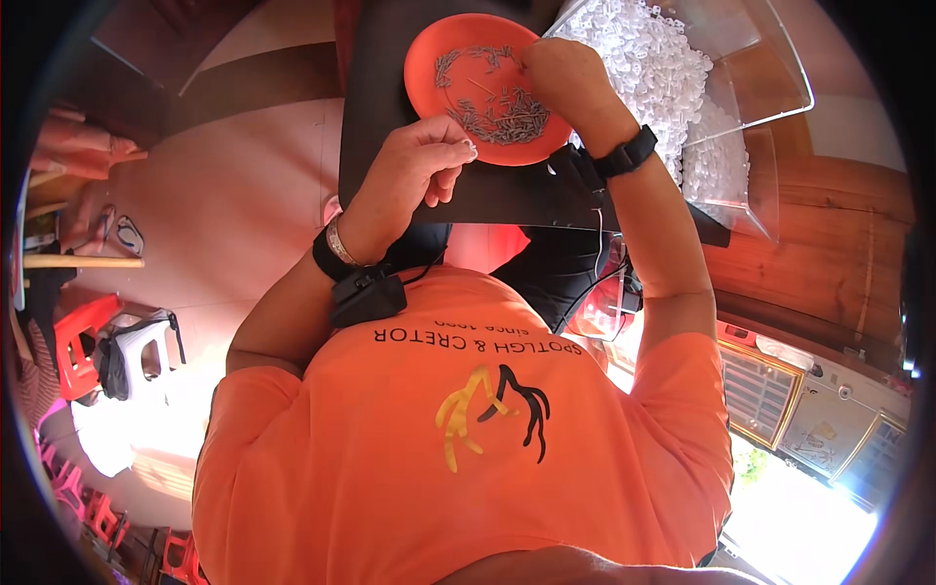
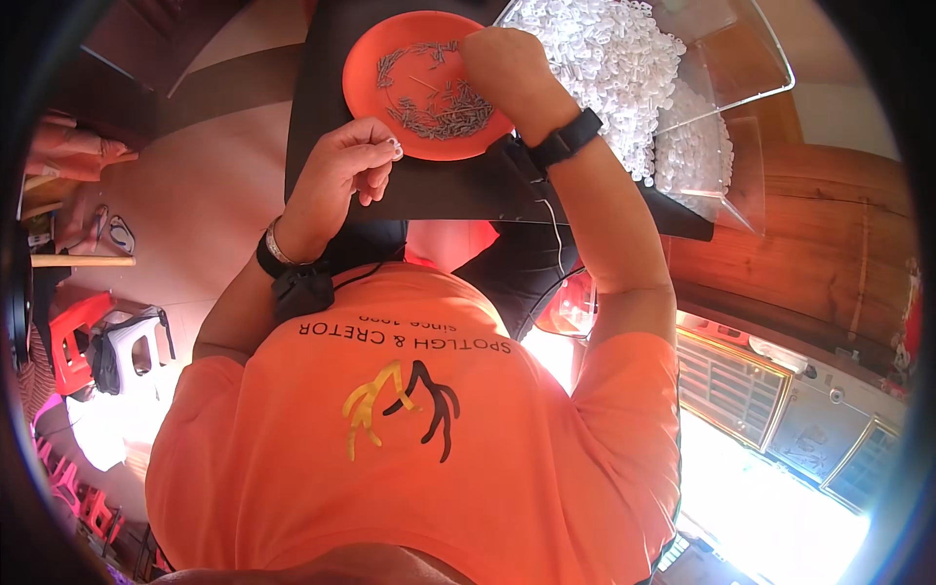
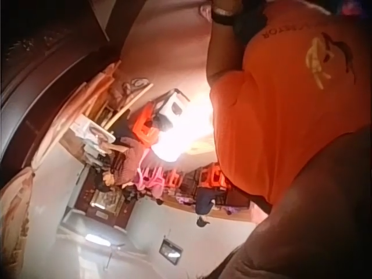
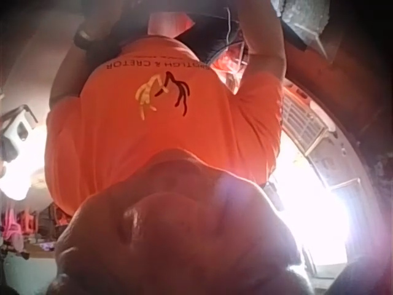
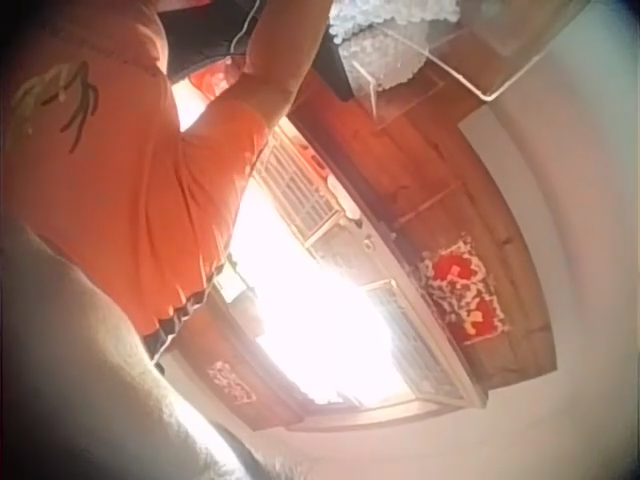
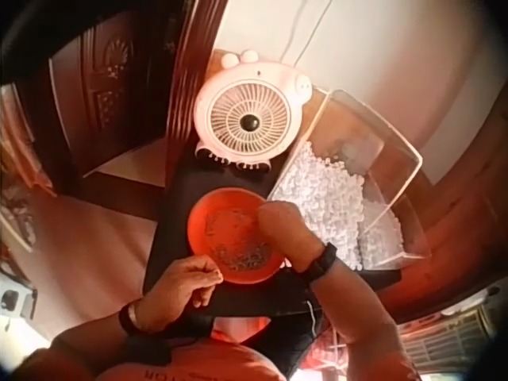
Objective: Assemble small white plastic components with metal rings by hand.
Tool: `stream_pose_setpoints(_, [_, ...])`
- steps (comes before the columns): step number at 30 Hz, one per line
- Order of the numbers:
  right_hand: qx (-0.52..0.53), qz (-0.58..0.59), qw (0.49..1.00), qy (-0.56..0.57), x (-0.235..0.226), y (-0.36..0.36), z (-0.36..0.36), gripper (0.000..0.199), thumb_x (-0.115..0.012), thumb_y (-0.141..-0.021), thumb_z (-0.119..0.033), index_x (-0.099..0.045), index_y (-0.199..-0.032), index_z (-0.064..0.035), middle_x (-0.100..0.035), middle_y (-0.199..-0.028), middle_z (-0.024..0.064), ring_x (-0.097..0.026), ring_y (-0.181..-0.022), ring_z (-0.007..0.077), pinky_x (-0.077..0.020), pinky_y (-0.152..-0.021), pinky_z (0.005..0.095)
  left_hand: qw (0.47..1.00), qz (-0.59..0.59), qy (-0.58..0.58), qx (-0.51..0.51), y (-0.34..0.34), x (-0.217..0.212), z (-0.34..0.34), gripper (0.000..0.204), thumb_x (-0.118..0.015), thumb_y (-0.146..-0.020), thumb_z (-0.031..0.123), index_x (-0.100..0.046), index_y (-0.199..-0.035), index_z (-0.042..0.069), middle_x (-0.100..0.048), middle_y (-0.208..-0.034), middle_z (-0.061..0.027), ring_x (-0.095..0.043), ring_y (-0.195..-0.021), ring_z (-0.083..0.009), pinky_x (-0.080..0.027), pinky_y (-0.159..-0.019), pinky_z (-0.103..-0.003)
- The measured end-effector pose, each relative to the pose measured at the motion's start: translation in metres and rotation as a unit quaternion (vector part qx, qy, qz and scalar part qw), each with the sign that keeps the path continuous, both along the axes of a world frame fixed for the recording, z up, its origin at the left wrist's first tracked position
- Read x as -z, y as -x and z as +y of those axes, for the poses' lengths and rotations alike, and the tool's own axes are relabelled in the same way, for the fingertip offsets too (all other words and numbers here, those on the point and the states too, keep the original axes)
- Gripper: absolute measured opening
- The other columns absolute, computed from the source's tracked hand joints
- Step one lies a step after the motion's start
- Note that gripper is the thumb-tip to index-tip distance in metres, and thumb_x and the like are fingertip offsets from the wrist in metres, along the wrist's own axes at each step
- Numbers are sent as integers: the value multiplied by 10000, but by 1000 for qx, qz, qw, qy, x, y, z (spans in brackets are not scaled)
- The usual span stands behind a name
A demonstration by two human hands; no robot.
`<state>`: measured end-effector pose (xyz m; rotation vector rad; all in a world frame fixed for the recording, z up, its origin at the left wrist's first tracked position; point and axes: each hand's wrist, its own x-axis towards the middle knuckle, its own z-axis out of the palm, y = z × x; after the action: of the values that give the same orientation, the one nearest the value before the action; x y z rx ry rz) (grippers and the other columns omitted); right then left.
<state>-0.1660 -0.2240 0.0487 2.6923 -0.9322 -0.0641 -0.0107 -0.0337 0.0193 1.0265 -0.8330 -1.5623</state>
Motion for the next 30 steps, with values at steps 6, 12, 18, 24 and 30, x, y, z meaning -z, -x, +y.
stream_pose_setpoints(6, [21,0,999,-27,-9,-9,-4,118,-583,-721,-137,-678,-737,-68,-657,-750,146,-646,-741,330,-519,-646,420,1000,15,1,-9,1,2,0,162,-538,-880,172,-522,-777,47,-446,-585,30,-421,-505,-60,-325,-464,-206])
stream_pose_setpoints(12, [32,45,996,-67,-12,-8,-9,132,-587,-701,-132,-678,-756,-54,-652,-760,153,-642,-755,329,-512,-656,421,1000,5,15,12,0,3,0,172,-518,-887,181,-524,-783,44,-464,-590,24,-430,-511,-63,-332,-476,-204])
stream_pose_setpoints(18, [19,-3,997,-81,-5,-1,-1,142,-563,-740,-158,-623,-820,-57,-634,-753,158,-613,-758,355,-478,-671,450,998,-12,19,60,1,-3,7,190,-497,-896,192,-524,-788,38,-491,-599,9,-445,-529,-65,-341,-504,-198])
stream_pose_setpoints(24, [-5,-1,996,-87,-2,-1,-14,155,-559,-740,-151,-659,-808,-54,-640,-761,166,-615,-761,354,-481,-680,447,998,-10,21,64,3,-1,7,180,-492,-895,180,-525,-791,38,-486,-590,8,-447,-524,-64,-338,-495,-197])
stream_pose_setpoints(30, [-38,9,991,-125,-12,-18,-18,178,-564,-725,-130,-680,-841,-60,-636,-763,183,-616,-774,365,-488,-674,435,998,-6,21,61,2,-1,6,175,-493,-898,174,-522,-790,39,-480,-588,9,-441,-518,-64,-330,-479,-200])
